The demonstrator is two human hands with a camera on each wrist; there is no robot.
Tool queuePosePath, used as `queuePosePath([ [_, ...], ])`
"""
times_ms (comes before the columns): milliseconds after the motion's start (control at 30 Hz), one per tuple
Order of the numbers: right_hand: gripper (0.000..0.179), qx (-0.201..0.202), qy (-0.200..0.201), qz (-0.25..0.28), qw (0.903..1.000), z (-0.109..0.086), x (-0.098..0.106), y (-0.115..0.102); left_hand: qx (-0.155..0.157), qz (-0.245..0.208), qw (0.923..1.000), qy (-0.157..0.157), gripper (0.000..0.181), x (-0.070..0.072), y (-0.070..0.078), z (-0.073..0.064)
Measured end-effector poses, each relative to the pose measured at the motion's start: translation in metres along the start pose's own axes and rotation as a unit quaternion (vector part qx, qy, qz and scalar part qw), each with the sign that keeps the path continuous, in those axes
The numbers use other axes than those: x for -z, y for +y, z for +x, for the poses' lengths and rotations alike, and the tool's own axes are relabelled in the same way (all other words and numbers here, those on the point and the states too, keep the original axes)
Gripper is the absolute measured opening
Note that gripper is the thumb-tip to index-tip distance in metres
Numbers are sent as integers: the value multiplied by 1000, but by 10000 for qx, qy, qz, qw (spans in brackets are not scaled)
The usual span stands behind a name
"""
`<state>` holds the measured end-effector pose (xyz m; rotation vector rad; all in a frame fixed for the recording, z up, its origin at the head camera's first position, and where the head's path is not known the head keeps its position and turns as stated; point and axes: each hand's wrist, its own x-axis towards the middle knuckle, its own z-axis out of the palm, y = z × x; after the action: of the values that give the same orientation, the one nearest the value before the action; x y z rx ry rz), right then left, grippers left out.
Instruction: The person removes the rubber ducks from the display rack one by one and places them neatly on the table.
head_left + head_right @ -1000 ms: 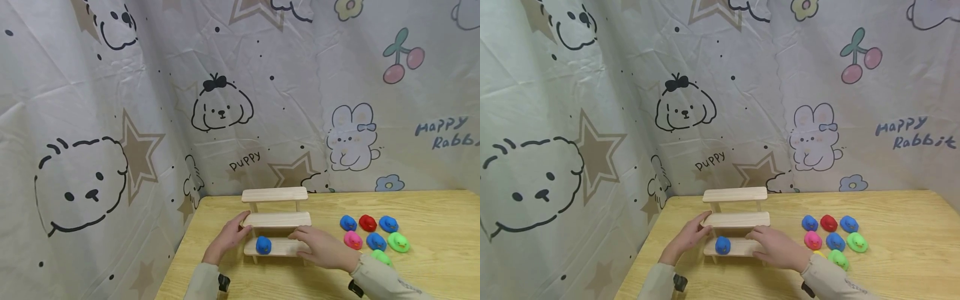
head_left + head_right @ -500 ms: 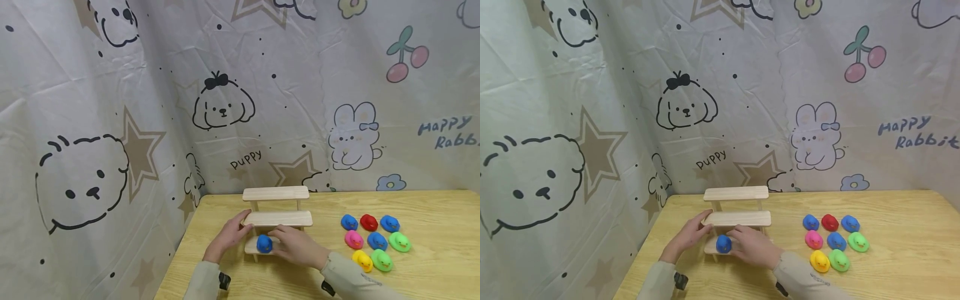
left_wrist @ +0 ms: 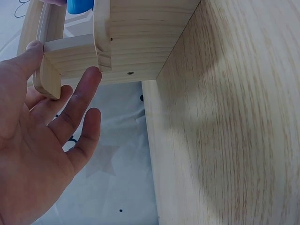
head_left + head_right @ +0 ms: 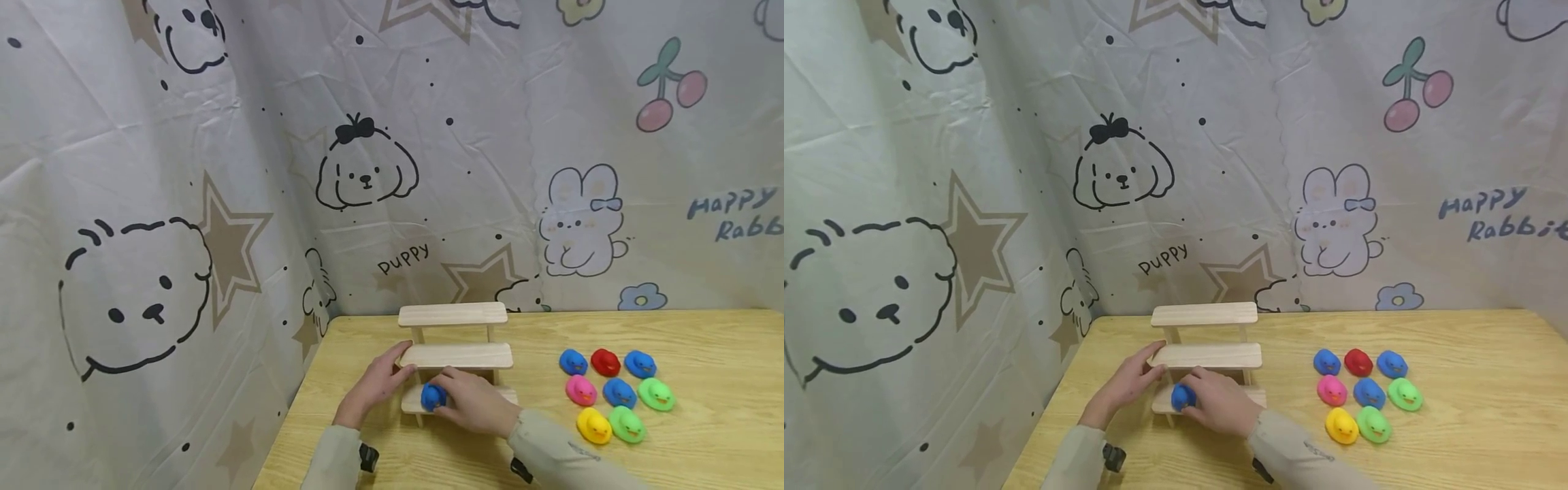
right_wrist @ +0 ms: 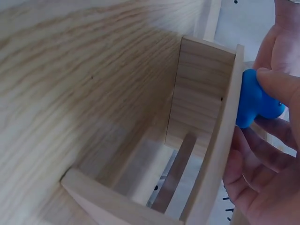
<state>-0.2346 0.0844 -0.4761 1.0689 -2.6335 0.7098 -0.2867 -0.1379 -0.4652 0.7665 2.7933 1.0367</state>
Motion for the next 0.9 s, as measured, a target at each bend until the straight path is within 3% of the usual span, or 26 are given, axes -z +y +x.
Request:
queuePosePath([
  [433, 32, -55, 16, -127, 9999, -1, -2, -1, -53, -5, 10000, -25, 57, 0, 0, 0],
  [900, 30, 279, 237, -63, 9993, -18, 10, 7, -113, 33, 9999, 76, 56, -1, 0, 0],
])
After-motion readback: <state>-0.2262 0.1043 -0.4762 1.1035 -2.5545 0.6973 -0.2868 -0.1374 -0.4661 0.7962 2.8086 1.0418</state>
